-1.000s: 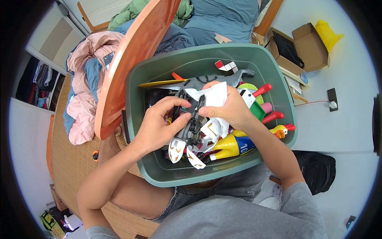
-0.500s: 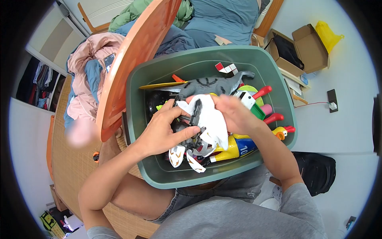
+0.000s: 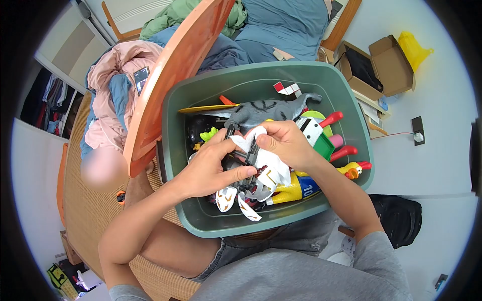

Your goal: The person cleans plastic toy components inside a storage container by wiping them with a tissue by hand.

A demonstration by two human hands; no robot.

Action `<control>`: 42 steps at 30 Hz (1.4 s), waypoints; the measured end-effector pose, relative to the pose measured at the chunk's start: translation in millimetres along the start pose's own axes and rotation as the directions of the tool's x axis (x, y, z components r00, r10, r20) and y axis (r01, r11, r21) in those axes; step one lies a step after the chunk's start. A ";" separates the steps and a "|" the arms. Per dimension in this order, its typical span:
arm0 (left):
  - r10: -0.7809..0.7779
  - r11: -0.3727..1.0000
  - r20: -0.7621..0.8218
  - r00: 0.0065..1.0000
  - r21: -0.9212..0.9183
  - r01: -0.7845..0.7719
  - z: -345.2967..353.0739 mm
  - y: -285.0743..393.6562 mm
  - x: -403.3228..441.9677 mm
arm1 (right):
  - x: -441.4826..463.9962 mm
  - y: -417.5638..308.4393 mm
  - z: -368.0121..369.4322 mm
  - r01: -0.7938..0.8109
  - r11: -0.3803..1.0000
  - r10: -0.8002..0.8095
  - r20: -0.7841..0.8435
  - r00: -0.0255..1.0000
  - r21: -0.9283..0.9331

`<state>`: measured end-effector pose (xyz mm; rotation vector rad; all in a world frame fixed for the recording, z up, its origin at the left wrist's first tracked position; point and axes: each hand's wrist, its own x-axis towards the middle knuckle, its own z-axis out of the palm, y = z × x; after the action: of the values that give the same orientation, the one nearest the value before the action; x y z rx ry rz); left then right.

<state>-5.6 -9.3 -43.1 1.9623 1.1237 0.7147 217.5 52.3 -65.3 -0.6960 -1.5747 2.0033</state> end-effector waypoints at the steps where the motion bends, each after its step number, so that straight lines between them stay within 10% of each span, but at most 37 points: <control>1: 0.000 1.000 -0.005 1.000 -0.010 0.000 0.8 -0.8 0.1 | -0.6 -1.1 -0.1 -0.026 0.998 0.023 -0.051 0.998 -0.057; 42: -0.071 0.995 0.058 0.996 -0.069 0.075 -6.7 -2.2 1.7 | 4.4 13.5 0.7 0.008 0.956 -0.040 0.101 0.994 0.292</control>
<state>-10.8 -4.9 -40.9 1.8606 1.1160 0.6490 212.8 51.9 -78.7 -0.4597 -1.2954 2.2245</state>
